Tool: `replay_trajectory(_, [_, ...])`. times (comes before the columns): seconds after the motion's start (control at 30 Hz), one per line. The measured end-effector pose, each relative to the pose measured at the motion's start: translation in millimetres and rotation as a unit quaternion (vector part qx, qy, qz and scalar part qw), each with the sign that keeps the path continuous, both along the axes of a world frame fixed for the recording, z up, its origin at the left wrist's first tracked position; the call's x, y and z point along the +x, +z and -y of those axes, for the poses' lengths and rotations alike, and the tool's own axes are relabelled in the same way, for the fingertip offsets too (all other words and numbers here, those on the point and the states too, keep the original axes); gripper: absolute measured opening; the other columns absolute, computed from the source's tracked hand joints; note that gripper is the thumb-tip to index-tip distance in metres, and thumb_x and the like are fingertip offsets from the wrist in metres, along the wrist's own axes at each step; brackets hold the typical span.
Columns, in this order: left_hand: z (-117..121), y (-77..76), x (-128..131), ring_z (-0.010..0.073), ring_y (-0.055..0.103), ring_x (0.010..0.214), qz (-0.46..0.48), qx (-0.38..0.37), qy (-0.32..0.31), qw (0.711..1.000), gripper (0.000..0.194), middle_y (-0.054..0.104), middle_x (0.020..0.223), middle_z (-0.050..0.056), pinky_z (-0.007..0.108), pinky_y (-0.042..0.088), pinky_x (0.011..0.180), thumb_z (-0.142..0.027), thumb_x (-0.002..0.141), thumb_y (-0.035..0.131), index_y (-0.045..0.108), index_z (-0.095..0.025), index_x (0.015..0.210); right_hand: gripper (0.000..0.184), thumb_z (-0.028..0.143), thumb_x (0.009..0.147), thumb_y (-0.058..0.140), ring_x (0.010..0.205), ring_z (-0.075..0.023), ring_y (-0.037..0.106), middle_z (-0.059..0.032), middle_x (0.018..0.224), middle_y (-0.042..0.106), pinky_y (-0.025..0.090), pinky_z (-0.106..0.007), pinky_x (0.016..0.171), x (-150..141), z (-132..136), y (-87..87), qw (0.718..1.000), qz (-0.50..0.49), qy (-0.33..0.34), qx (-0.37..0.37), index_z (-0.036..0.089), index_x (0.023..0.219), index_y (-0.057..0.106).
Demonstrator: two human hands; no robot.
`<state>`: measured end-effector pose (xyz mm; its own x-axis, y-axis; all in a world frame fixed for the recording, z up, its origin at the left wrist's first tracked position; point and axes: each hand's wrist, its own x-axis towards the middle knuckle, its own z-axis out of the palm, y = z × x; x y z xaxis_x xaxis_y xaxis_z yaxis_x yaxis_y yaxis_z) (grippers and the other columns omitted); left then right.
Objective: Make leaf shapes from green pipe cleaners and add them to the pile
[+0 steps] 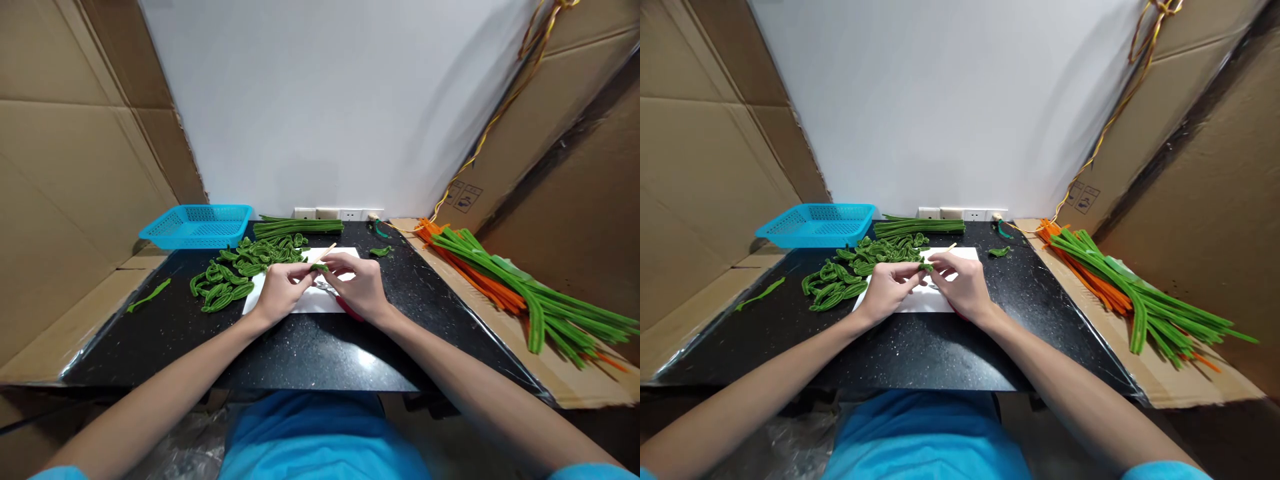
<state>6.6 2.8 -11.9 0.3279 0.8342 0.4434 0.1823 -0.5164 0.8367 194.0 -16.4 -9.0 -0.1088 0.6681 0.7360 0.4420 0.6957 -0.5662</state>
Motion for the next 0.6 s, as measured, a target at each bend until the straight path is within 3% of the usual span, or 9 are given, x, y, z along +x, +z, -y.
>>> replay_trajectory(0.17, [4.2,-1.3,0.2,0.0234,0.076,0.076,-0.009,0.052,0.045,0.998,0.02,0.082,0.089,0.008,0.03,0.059,0.066,-0.024,0.088,0.069,0.084,-0.015,0.099,0.003,0.017,0.087,0.071,0.065,-0.0166,0.076,-0.0023,0.077,0.08,0.064,-0.026,0.063,-1.6,5.0,0.4,0.999,0.01,-0.016,0.029,0.019,0.087,0.074])
replay_trajectory(0.37, [2.3,-4.3,-1.3,0.0218,0.077,0.075,0.017,0.069,0.058,0.996,0.019,0.082,0.094,0.008,0.03,0.061,0.066,-0.024,0.087,0.07,0.084,-0.017,0.098,0.01,0.017,0.085,0.072,0.063,-0.0172,0.076,-0.0022,0.075,0.08,0.061,-0.023,0.055,0.3,6.8,0.6,0.996,0.05,-0.046,0.059,0.02,0.076,0.071])
replay_trajectory(0.47, [1.3,-2.8,-2.6,0.0201,0.077,0.073,0.024,0.072,0.05,0.996,0.022,0.082,0.097,0.008,0.028,0.06,0.064,-0.025,0.089,0.07,0.083,-0.017,0.105,0.007,0.015,0.087,0.069,0.068,-0.0173,0.077,-0.003,0.082,0.08,0.064,-0.026,0.063,0.2,5.5,0.5,0.997,0.044,-0.017,0.058,0.02,0.09,0.073])
replay_trajectory(0.6, [-0.6,-0.4,-6.4,0.0218,0.078,0.081,0.011,0.124,0.053,0.991,0.024,0.082,0.105,0.007,0.03,0.06,0.067,-0.023,0.089,0.07,0.082,-0.022,0.109,0.028,0.019,0.092,0.067,0.083,-0.0186,0.078,-0.0072,0.108,0.08,0.067,-0.032,0.078,0.6,4.6,0.2,0.995,0.06,0.008,0.075,0.02,0.119,0.07])
